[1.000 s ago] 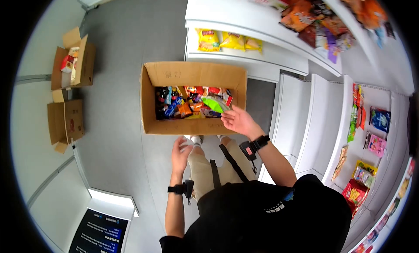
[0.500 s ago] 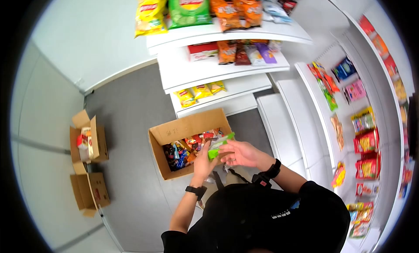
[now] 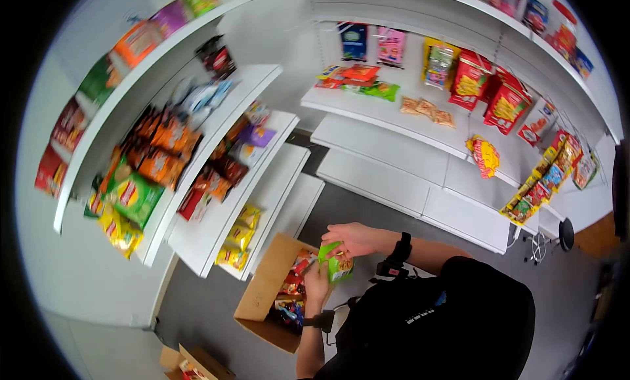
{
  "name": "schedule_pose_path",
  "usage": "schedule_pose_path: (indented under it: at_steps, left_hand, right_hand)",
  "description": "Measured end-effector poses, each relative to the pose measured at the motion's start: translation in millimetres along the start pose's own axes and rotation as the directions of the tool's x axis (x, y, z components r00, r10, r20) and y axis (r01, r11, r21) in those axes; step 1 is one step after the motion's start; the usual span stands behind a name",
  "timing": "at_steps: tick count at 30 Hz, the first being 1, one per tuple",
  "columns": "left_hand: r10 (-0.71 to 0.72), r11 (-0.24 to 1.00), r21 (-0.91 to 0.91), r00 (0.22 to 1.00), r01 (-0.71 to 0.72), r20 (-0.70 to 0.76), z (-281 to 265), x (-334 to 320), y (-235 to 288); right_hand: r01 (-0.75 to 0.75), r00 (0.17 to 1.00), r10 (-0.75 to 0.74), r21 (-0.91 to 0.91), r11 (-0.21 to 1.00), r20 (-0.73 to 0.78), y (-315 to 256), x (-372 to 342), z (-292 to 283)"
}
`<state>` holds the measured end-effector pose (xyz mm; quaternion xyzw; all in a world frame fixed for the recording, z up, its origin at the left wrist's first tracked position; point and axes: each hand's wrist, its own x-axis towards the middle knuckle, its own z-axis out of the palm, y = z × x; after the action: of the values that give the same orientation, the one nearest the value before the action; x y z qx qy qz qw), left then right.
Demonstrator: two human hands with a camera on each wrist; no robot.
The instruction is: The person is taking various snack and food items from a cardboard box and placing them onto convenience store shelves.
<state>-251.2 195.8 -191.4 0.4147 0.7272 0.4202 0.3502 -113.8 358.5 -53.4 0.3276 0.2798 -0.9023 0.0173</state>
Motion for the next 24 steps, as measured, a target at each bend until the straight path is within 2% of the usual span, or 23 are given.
schedule_pose_path:
  at_steps: [3,4,5,7,10,12,14,17,19,20,24]
  left_hand:
    - [0.161,0.984,0.071,0.985,-0.165,0.058,30,24,65]
    - [0.17,0.983,0.057,0.983,-0.174,0.069,47,37,69]
    - [0.178,0.983,-0.052,0.981,-0.174,0.083,64,48,74]
    - [0.186,0.96,-0.236,0.975,-0.153,0.123,87,65,109]
    - [0.136,0.878,-0.478,0.975,-0.036,0.176,124,98,135]
    - [0.123,0.851,-0.525,0.962,0.025,0.245,141,118,149]
    - [0.119,0.816,-0.575,0.955,0.062,0.273,156,132,179]
    - [0.103,0.783,-0.605,0.932,0.14,0.348,172,163,196]
    - [0.083,0.777,-0.602,0.918,0.183,0.387,180,183,207]
    - [0.072,0.79,-0.582,0.912,0.195,0.404,183,196,210]
    - [0.059,0.774,-0.581,0.884,0.253,0.463,197,237,247]
  right_hand:
    - [0.136,0.99,-0.136,0.022,0.991,0.021,-19,-43,-46]
    - [0.26,0.965,-0.258,-0.041,0.965,0.034,-21,-57,-68]
    - [0.376,0.927,-0.372,-0.106,0.921,0.056,-22,-71,-93]
    - [0.437,0.898,-0.438,-0.039,0.899,-0.036,-39,-114,-118]
    - [0.456,0.832,-0.452,-0.066,0.888,-0.321,-48,-141,-169]
    - [0.438,0.719,-0.52,-0.281,0.854,-0.461,-47,-152,-188]
    - [0.341,0.58,-0.584,-0.482,0.807,-0.568,-47,-156,-202]
    - [0.335,0.767,-0.463,-0.337,0.88,-0.445,-65,-176,-197]
    - [0.397,0.807,-0.458,-0.231,0.888,-0.374,-70,-170,-207]
    - [0.425,0.82,-0.461,-0.178,0.887,-0.338,-74,-165,-213]
    - [0.519,0.733,-0.543,-0.179,0.836,-0.409,-101,-138,-240]
